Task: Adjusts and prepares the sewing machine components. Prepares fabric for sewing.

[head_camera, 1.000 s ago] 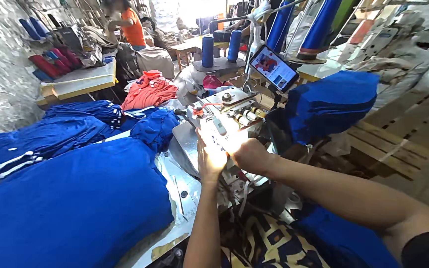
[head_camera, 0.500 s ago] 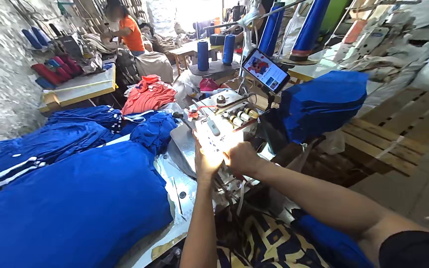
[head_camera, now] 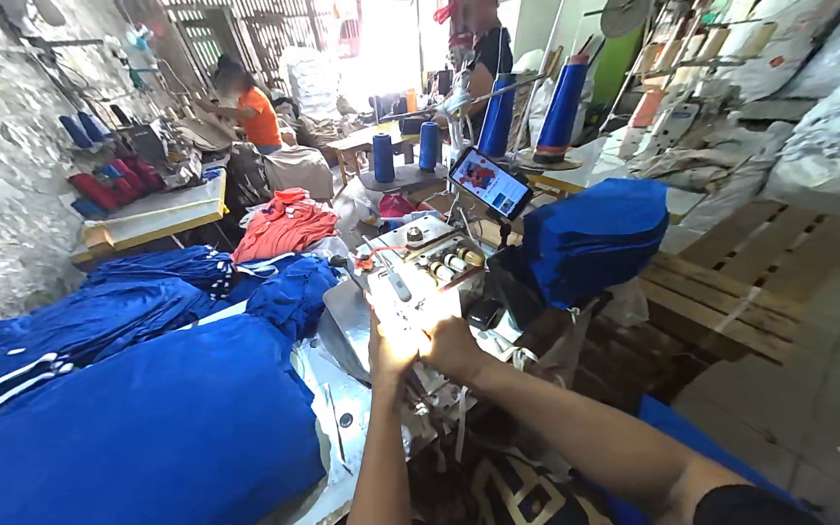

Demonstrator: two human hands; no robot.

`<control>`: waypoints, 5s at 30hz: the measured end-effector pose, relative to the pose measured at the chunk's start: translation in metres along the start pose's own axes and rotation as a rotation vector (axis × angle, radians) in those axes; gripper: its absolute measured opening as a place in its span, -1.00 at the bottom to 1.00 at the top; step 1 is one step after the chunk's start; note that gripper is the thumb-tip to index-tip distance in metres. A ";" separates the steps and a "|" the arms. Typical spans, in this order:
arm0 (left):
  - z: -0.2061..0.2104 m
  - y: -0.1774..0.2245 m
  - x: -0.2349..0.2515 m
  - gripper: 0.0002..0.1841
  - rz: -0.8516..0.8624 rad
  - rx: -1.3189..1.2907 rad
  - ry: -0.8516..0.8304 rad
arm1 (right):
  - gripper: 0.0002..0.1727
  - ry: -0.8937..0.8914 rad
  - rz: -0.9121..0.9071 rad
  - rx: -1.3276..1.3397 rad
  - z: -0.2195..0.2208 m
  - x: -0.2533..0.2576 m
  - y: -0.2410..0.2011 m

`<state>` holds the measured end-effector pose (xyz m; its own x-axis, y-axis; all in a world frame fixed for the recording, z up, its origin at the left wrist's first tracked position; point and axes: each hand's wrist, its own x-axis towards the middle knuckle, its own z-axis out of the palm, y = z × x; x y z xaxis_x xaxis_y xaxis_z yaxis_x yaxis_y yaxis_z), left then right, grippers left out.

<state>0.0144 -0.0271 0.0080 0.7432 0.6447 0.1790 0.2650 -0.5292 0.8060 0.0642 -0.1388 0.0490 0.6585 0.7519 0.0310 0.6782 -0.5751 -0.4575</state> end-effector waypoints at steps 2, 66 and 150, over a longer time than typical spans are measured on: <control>0.000 0.000 0.000 0.03 -0.008 0.007 -0.009 | -0.62 -0.009 0.015 0.006 -0.001 0.000 -0.001; -0.012 -0.008 -0.002 0.03 0.073 -0.038 -0.062 | -0.69 -0.024 0.136 0.020 -0.007 -0.012 -0.048; -0.078 -0.066 -0.163 -0.72 -0.187 0.174 -0.010 | -0.70 -0.391 -0.334 0.055 0.117 -0.084 0.150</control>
<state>-0.1722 -0.0544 -0.0301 0.6770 0.7354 0.0297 0.4998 -0.4889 0.7149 0.0722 -0.2500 -0.1264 0.2312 0.9619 -0.1462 0.8055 -0.2735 -0.5257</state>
